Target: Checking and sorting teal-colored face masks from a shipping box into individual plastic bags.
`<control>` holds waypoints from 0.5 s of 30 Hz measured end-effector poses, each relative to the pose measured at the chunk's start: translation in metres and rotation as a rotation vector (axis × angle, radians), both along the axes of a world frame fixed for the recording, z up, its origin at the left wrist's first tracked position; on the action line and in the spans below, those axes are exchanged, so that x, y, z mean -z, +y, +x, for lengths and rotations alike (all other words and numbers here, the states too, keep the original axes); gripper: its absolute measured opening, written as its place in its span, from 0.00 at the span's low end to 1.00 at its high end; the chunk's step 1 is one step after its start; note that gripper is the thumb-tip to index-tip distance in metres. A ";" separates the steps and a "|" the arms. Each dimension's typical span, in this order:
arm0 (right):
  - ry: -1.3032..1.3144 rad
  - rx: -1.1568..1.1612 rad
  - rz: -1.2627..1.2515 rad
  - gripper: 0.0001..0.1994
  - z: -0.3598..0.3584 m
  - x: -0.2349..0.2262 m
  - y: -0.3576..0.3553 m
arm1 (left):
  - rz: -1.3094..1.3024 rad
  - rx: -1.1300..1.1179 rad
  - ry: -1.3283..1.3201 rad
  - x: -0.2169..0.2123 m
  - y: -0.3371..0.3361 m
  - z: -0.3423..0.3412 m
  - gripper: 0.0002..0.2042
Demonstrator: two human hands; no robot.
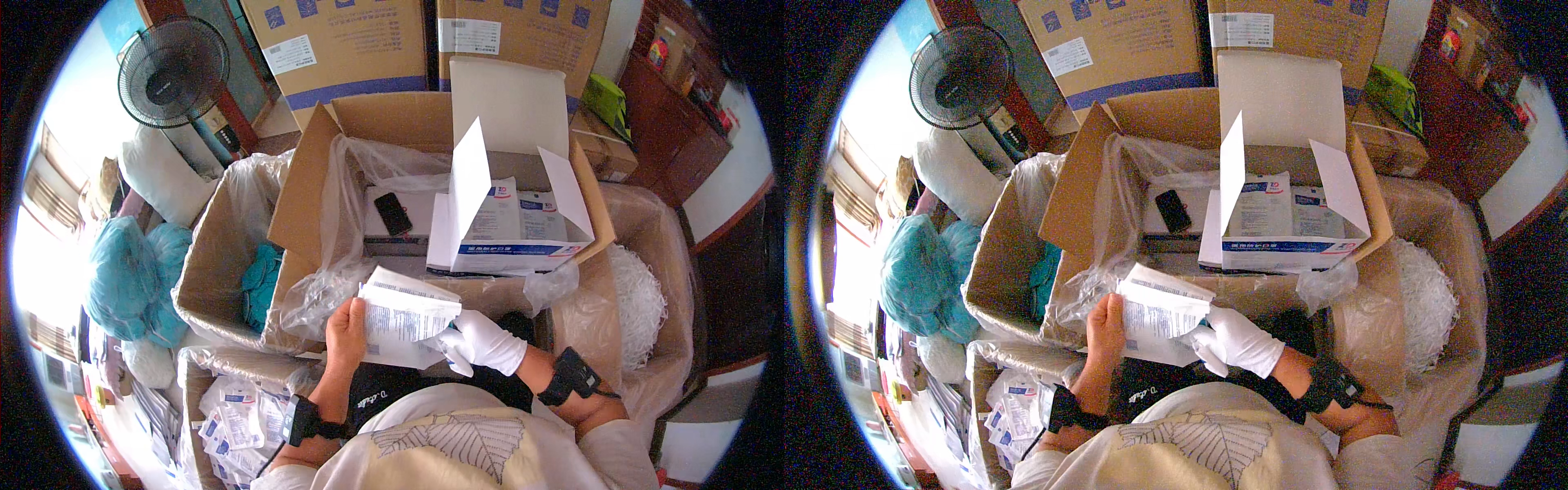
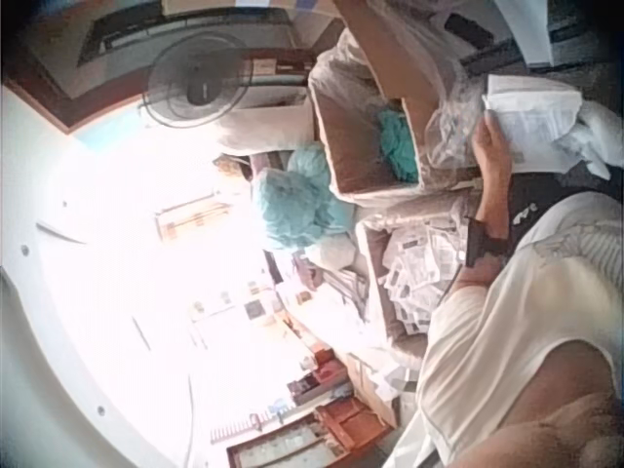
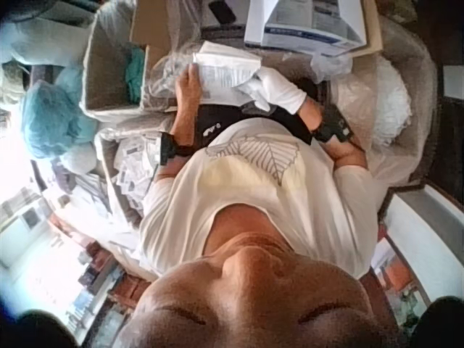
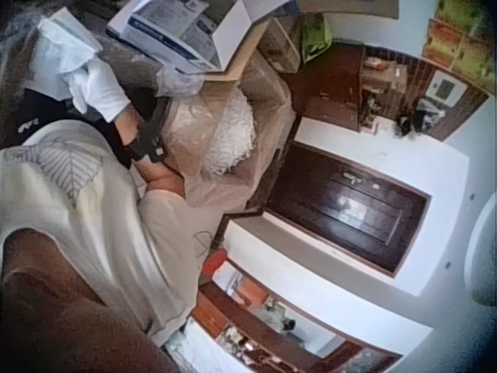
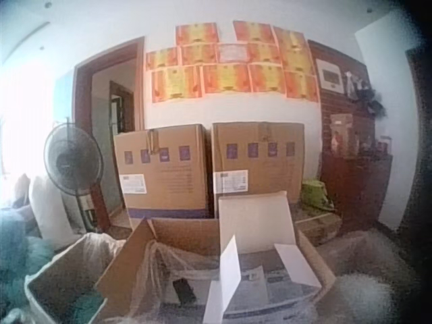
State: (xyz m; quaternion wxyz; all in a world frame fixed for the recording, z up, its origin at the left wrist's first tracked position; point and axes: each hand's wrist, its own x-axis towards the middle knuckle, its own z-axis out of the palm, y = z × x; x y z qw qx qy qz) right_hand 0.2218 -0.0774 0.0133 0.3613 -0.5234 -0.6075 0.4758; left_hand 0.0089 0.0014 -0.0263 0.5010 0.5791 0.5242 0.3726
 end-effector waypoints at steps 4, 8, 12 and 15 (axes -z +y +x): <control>-0.066 0.075 0.042 0.14 -0.001 -0.001 -0.006 | 0.293 -0.087 0.385 -0.002 -0.002 0.007 0.16; -0.048 0.148 0.117 0.12 -0.008 0.006 -0.014 | 0.398 -0.057 0.417 0.004 -0.001 0.008 0.16; -0.050 0.195 -0.023 0.14 -0.017 -0.006 -0.020 | 0.449 -0.048 0.439 0.007 0.003 0.008 0.15; -0.083 0.225 0.140 0.15 -0.022 -0.005 -0.022 | 0.427 -0.047 0.436 0.006 0.004 0.007 0.14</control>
